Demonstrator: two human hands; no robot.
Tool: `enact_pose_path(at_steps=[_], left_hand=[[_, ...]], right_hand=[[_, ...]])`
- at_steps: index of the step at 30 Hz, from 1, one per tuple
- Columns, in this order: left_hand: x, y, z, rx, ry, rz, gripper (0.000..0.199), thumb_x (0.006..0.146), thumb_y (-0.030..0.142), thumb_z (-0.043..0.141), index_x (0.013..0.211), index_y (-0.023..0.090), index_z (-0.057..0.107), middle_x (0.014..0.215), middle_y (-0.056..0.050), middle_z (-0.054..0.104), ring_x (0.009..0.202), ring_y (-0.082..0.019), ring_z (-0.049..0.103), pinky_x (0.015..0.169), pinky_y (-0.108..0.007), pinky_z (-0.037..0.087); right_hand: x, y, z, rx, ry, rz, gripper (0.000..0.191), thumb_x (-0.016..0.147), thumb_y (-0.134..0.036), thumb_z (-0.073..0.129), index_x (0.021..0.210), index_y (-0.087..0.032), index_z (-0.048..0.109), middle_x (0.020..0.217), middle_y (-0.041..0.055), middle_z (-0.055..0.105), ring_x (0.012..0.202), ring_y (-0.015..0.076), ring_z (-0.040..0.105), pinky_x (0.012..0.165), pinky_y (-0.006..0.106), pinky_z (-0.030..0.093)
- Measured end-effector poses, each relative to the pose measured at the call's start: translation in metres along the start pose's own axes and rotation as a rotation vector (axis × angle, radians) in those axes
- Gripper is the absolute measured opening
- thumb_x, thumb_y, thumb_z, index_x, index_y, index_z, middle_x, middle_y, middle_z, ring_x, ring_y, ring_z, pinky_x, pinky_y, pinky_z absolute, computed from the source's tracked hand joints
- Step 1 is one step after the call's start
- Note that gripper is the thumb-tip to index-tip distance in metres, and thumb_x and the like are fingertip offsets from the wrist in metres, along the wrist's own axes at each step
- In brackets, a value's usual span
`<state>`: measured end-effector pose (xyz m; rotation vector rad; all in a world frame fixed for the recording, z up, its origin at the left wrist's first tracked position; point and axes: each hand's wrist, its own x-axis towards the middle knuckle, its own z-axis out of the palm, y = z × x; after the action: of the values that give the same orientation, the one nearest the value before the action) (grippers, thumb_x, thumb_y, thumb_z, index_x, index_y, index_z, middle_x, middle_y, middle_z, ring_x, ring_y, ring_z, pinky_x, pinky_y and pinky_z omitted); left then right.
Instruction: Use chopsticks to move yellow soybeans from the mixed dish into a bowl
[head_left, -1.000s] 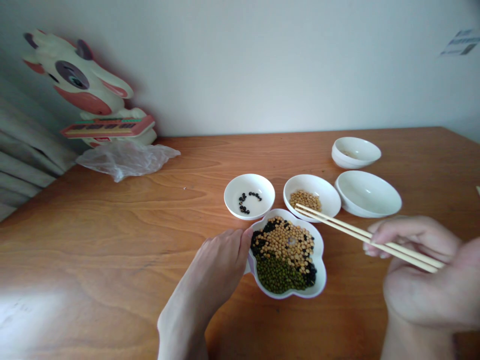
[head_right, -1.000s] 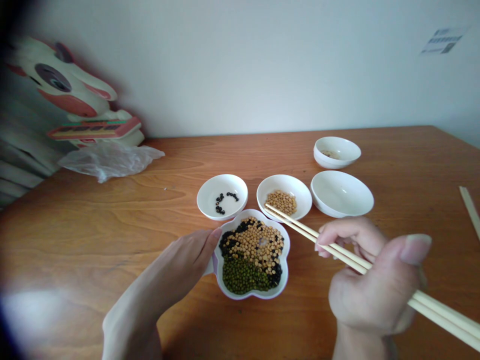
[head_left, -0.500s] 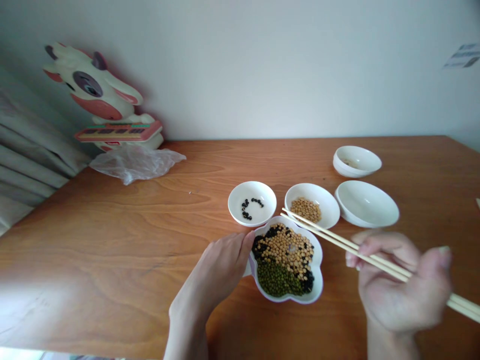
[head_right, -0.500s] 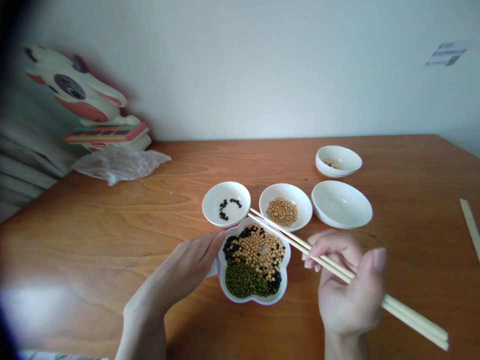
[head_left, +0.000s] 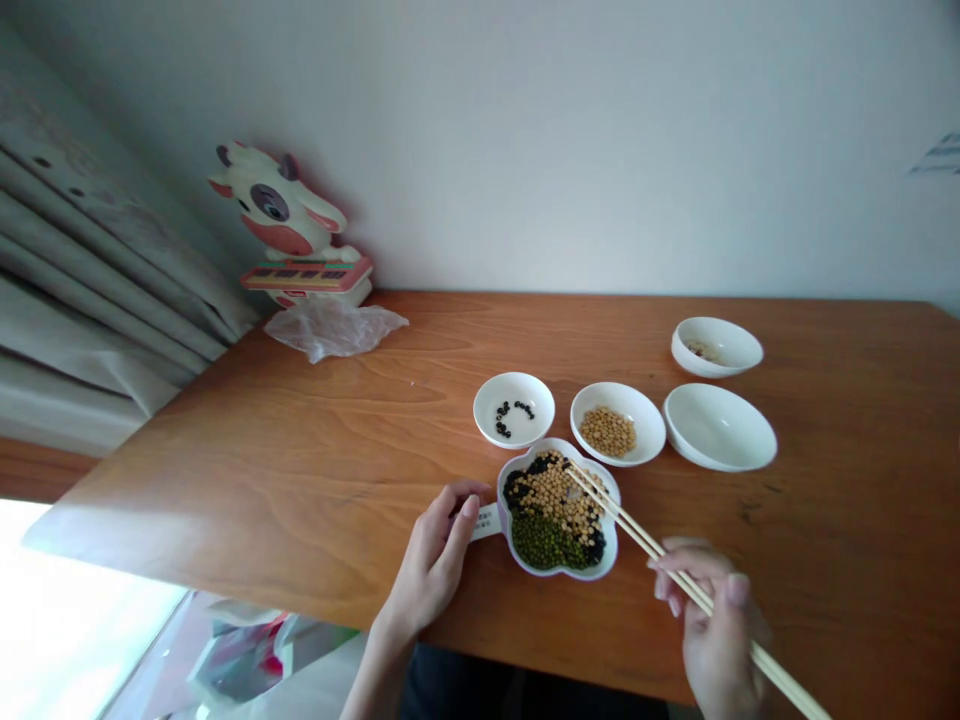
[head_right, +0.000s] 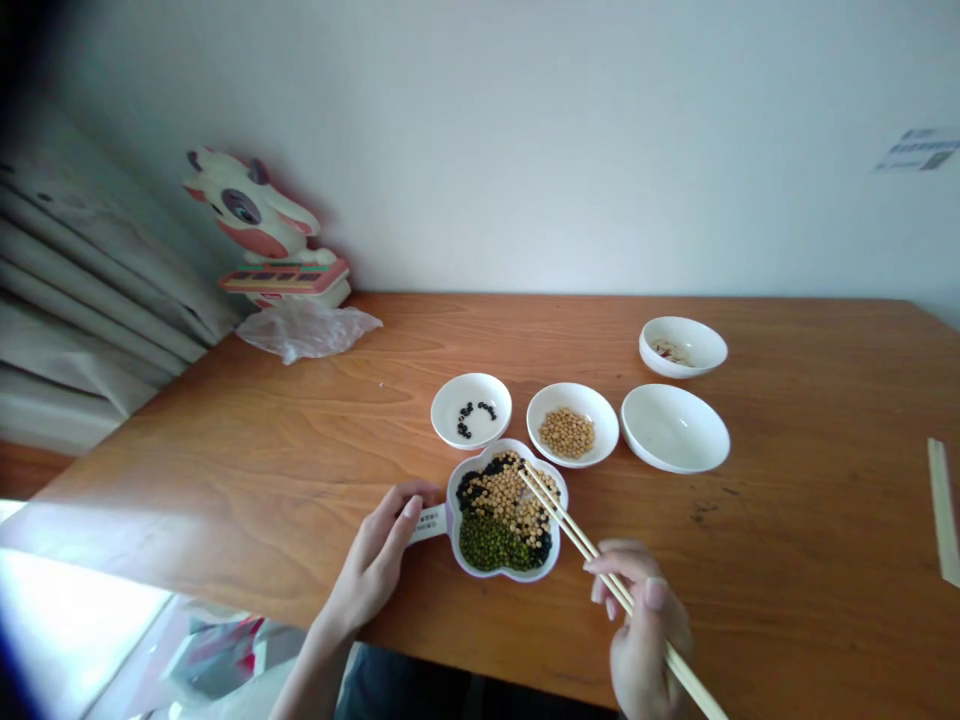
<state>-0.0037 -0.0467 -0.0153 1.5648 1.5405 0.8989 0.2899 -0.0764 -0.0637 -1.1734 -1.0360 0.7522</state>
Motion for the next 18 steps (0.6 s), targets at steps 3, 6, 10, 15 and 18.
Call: enact_pose_path(at_steps=[3,6,10,15,18], left_hand=[[0.001,-0.017,0.009,0.083,0.032,0.097,0.033,0.110,0.046,0.047,0.110,0.022,0.069,0.106,-0.009,0.076,0.100,-0.025,0.070,0.094,-0.035,0.054],[0.004,-0.024,0.013,0.104,0.053,0.131,0.030,0.109,0.044,0.050,0.103,0.023,0.070,0.097,-0.006,0.075,0.093,-0.023,0.070,0.089,-0.034,0.053],[0.005,-0.025,0.012,0.115,0.072,0.168,0.027,0.108,0.043,0.052,0.106,0.023,0.071,0.102,-0.006,0.076,0.095,-0.023,0.071,0.087,-0.032,0.053],[0.003,-0.028,0.012,0.119,0.080,0.192,0.026,0.108,0.043,0.052,0.111,0.023,0.069,0.109,-0.006,0.077,0.098,-0.023,0.072,0.085,-0.032,0.053],[0.003,-0.029,0.013,0.124,0.078,0.202,0.026,0.109,0.044,0.052,0.110,0.023,0.067,0.108,-0.007,0.077,0.100,-0.023,0.071,0.086,-0.032,0.052]], right_hand=[[-0.001,0.012,0.001,0.007,-0.043,0.010,0.056,0.106,-0.058,0.042,0.083,-0.020,0.077,0.085,0.0047,0.068,0.058,0.0106,0.057,0.044,0.023,0.041],[-0.004,0.023,-0.003,0.020,-0.084,0.020,0.048,0.107,-0.053,0.045,0.093,-0.018,0.074,0.092,0.0032,0.069,0.063,0.0096,0.059,0.051,0.023,0.048],[-0.004,0.035,-0.010,0.023,-0.140,0.060,0.035,0.100,-0.040,0.066,0.127,-0.018,0.067,0.124,0.0089,0.072,0.101,0.0206,0.072,0.086,0.042,0.063],[0.004,0.045,-0.013,0.027,-0.157,0.119,0.038,0.100,-0.038,0.067,0.133,-0.020,0.065,0.135,0.0107,0.068,0.113,0.0242,0.070,0.094,0.047,0.062],[0.010,0.049,-0.016,0.041,-0.155,0.152,0.038,0.100,-0.038,0.066,0.133,-0.020,0.065,0.135,0.0107,0.068,0.113,0.0243,0.070,0.094,0.047,0.062]])
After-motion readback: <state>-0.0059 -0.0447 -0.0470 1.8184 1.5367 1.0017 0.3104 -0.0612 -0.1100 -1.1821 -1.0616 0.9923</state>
